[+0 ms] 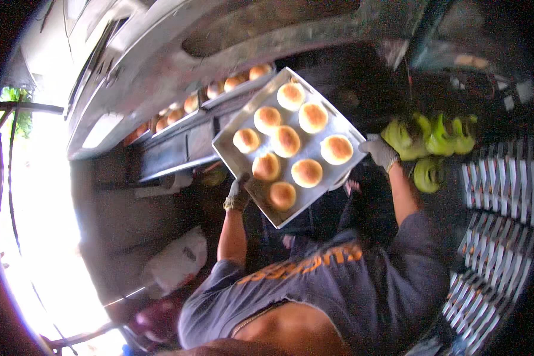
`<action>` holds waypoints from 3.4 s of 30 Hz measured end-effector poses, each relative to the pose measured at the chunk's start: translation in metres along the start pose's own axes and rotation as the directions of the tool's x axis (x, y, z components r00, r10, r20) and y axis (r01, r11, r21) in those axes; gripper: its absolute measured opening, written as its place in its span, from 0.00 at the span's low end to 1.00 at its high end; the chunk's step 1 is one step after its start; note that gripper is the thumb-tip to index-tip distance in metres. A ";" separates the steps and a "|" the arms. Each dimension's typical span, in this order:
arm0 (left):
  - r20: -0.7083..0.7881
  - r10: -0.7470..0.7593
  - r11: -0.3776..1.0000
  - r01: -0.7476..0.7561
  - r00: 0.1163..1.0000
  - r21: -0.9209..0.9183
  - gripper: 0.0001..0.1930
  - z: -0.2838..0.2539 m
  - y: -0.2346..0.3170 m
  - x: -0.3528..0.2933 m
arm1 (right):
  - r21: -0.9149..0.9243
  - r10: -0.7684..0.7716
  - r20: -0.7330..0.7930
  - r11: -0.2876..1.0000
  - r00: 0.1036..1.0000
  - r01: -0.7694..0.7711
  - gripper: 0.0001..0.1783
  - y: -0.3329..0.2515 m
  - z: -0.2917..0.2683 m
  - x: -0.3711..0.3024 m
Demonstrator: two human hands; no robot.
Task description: The person, wearing gloves, retrieves trays of buns from an oven, checks them, and places them into racks.
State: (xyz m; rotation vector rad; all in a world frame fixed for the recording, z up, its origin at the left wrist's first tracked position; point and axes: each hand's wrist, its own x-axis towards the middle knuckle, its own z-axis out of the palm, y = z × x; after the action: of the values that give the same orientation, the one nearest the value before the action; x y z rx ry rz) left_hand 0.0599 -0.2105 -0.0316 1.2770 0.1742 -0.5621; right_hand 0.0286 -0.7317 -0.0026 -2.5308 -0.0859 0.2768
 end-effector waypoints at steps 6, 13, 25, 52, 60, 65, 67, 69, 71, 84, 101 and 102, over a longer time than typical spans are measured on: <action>-0.017 0.081 0.495 -0.025 0.997 0.868 0.17 0.212 -0.020 0.155 | 0.891 0.363 -0.181 0.453 0.914 -0.004 0.29 0.142 -0.069 0.140; -0.178 -0.330 0.794 0.170 0.927 -0.584 0.38 0.295 -0.052 0.369 | 0.791 0.200 -0.177 0.611 0.964 0.019 0.21 0.133 -0.077 0.205; -0.205 0.140 0.739 0.036 0.969 0.673 0.36 0.200 -0.083 0.205 | 0.323 -0.065 -0.127 0.941 0.990 0.103 0.18 0.090 -0.025 0.333; -0.632 -0.663 0.653 0.723 0.401 -0.225 0.26 -0.077 -0.217 -0.284 | 0.319 0.590 0.323 0.668 0.740 -0.673 0.15 -0.068 0.161 -0.076; -0.706 -0.362 0.614 0.726 0.608 0.310 0.23 -0.161 -0.137 -0.211 | 0.249 0.165 -0.198 0.962 0.966 -0.114 0.28 -0.214 0.181 0.295; -0.754 -0.278 0.907 0.421 0.595 -0.003 0.20 -0.203 -0.104 -0.172 | -0.047 0.153 -0.279 0.984 0.948 -0.172 0.34 -0.277 0.159 0.450; -0.676 -0.502 0.853 0.438 0.540 -0.284 0.20 -0.208 -0.025 -0.136 | -0.113 0.275 -0.172 0.948 0.946 -0.296 0.32 -0.255 0.160 0.484; -0.719 -0.378 0.879 0.471 0.583 -0.080 0.18 -0.231 -0.035 -0.125 | -0.175 0.208 -0.266 0.950 0.941 -0.259 0.31 -0.251 0.174 0.488; -0.794 -0.412 0.899 0.344 0.448 -0.272 0.16 -0.235 -0.031 -0.114 | -0.254 0.099 -0.291 0.951 0.952 -0.177 0.28 -0.270 0.186 0.478; -0.605 -0.511 0.790 0.611 0.611 -0.051 0.15 -0.363 -0.129 -0.265 | -0.161 0.057 -0.273 0.981 0.960 -0.104 0.26 -0.393 0.241 0.324; -0.708 -0.490 0.203 0.857 0.508 0.474 0.17 -0.686 -0.080 -0.436 | 0.450 0.197 0.077 0.868 0.977 -0.210 0.27 -0.699 0.521 0.232; -0.686 -0.442 0.230 0.812 0.579 0.537 0.16 -0.713 -0.071 -0.420 | 0.500 0.152 0.131 0.844 0.980 -0.197 0.27 -0.732 0.528 0.273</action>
State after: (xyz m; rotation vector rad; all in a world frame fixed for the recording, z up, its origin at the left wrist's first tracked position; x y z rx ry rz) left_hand -0.2042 0.5717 -0.1256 2.3043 0.9476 -1.2154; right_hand 0.1803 0.1969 -0.0656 -1.9941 0.1686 0.4211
